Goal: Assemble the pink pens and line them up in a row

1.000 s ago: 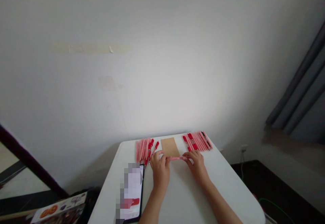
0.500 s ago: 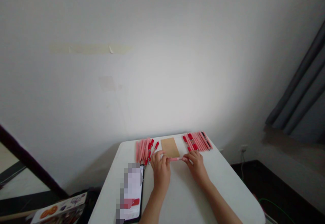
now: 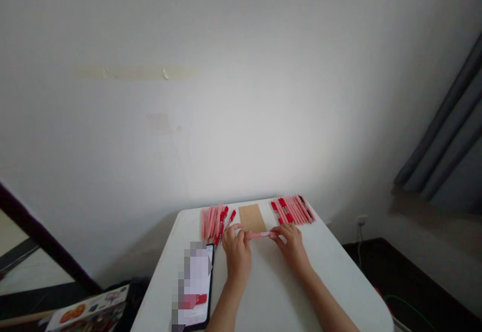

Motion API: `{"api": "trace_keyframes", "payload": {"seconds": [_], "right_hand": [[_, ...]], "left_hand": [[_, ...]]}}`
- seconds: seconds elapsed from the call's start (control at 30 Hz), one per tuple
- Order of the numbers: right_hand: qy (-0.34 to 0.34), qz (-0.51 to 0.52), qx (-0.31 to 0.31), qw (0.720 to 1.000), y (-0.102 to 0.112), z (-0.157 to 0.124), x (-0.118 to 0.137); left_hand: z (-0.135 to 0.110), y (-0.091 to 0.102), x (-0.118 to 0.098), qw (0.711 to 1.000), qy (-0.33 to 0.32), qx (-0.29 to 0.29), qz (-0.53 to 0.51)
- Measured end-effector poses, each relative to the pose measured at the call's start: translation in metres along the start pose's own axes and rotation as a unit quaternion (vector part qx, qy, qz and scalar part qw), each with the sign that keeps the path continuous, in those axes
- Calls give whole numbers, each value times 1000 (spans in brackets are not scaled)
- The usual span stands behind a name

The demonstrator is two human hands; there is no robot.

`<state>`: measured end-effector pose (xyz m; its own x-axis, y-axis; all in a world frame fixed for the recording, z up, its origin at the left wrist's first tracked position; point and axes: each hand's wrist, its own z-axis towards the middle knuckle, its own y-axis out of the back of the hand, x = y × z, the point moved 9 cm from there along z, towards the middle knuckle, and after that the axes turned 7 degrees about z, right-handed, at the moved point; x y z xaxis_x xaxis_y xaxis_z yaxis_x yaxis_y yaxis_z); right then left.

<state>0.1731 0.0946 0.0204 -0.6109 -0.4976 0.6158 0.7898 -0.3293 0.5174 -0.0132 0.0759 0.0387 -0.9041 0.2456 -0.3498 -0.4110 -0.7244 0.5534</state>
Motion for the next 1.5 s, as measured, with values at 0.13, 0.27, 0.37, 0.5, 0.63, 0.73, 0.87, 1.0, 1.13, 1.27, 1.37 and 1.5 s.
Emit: {"api": "trace_keyframes", "payload": {"seconds": [0.13,0.27,0.37,0.5,0.63,0.73,0.87,1.0,1.13,1.27,1.37,1.5], "right_hand": [[-7,-1,11,1000,-1,0,0],[-8,2,15,1000,-1,0,1],[-11,1,16,1000,-1,0,-1],[-12,4,12,1000,-1,0,-1],[-10,2,-4,1000,2,0,0],[-10,0,-8,1000,3,0,1],[-11,-6,1,1000,3,0,2],[-9,-5,10,1000,1,0,3],[-10,-9,7,1000,1,0,2],[-6,-10,9,1000,1,0,2],[-11,-8,1,1000,2,0,0],[-18,0,-5,1000,3,0,-1]], "left_hand": [[0,-1,-1,1000,-7,5,-3],[2,3,-5,1000,-13,5,-15],[3,6,-6,1000,-15,2,-16],[3,7,-6,1000,-17,-8,-16],[1,7,-4,1000,-16,-25,-10],[0,5,-4,999,-21,-29,-5],[-1,4,-4,999,-29,-35,-12],[0,4,-4,999,-25,-23,-21],[2,7,-6,1000,-20,-13,-21],[2,7,-6,1000,-21,-12,-19],[2,7,-5,999,-23,-23,-16],[0,5,-3,999,-16,-30,-16]]}}
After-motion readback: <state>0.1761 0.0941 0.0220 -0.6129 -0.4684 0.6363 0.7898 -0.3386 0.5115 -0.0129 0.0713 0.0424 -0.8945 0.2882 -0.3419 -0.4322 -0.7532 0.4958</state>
